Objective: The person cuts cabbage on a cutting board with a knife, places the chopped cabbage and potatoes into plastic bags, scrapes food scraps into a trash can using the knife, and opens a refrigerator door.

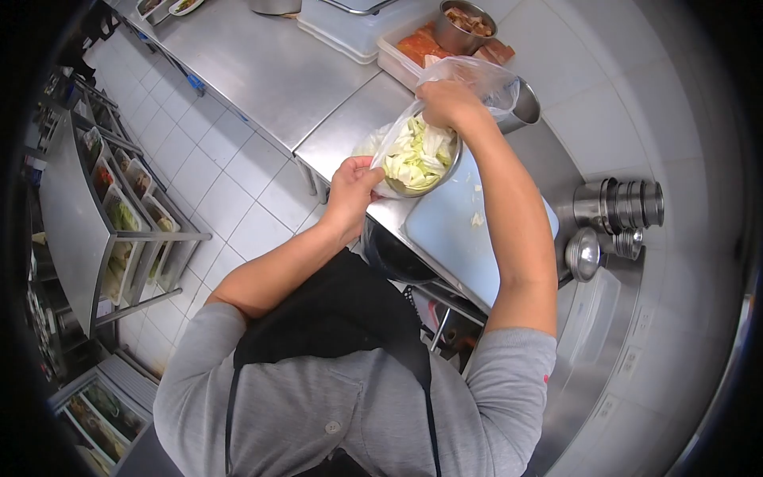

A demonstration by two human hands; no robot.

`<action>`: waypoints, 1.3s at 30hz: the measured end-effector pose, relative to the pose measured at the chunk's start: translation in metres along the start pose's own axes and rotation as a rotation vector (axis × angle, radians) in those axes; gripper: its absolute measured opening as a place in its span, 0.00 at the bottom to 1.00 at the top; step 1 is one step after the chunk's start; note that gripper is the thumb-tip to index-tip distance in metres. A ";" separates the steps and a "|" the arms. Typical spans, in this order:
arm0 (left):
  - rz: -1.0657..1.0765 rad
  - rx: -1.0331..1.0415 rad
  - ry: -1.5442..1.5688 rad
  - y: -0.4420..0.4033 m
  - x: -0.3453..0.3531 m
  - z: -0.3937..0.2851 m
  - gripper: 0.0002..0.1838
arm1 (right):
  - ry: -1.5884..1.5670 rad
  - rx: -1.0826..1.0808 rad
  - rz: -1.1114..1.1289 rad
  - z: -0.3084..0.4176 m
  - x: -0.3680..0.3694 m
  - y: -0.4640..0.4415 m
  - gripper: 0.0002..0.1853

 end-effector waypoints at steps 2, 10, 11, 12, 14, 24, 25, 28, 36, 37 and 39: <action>0.030 -0.015 0.081 0.002 0.009 -0.004 0.16 | 0.031 0.002 -0.007 0.010 -0.007 0.003 0.21; 0.125 -0.073 0.263 0.021 0.033 -0.024 0.28 | 0.321 0.029 -0.121 0.050 -0.026 -0.008 0.13; 0.134 -0.066 0.289 0.021 0.034 -0.025 0.28 | 0.330 0.037 -0.156 0.051 -0.025 -0.009 0.13; 0.147 -0.055 0.310 0.018 0.034 -0.028 0.28 | 0.330 0.026 -0.133 0.054 -0.024 -0.009 0.13; 0.171 -0.012 0.321 0.013 0.035 -0.036 0.28 | 0.341 0.005 -0.095 0.058 -0.030 -0.010 0.13; 0.151 0.027 0.308 0.010 0.024 -0.050 0.28 | 0.395 0.029 -0.245 0.074 -0.046 0.008 0.09; 0.158 0.029 0.311 0.008 0.024 -0.051 0.28 | 0.383 0.018 -0.255 0.075 -0.048 0.012 0.09; 0.151 0.049 0.298 0.002 0.018 -0.048 0.30 | 0.407 -0.018 -0.293 0.076 -0.048 0.018 0.08; 0.098 0.049 0.275 -0.002 0.013 -0.047 0.32 | 0.439 0.009 -0.485 0.067 -0.068 0.047 0.05; 0.087 0.046 0.267 -0.003 0.016 -0.048 0.32 | 0.435 -0.013 -0.500 0.065 -0.071 0.050 0.04; 0.113 0.050 0.241 -0.004 0.018 -0.044 0.32 | 0.400 -0.040 -0.529 0.066 -0.071 0.054 0.04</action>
Point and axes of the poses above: each hand's wrist, its own y-axis away from the middle knuckle, its own x-axis out of the palm, z = x × y, the point moved 5 cm from there along -y, towards the middle knuckle, and after that the axes turned 1 degree about -z, right-handed, at the moved point
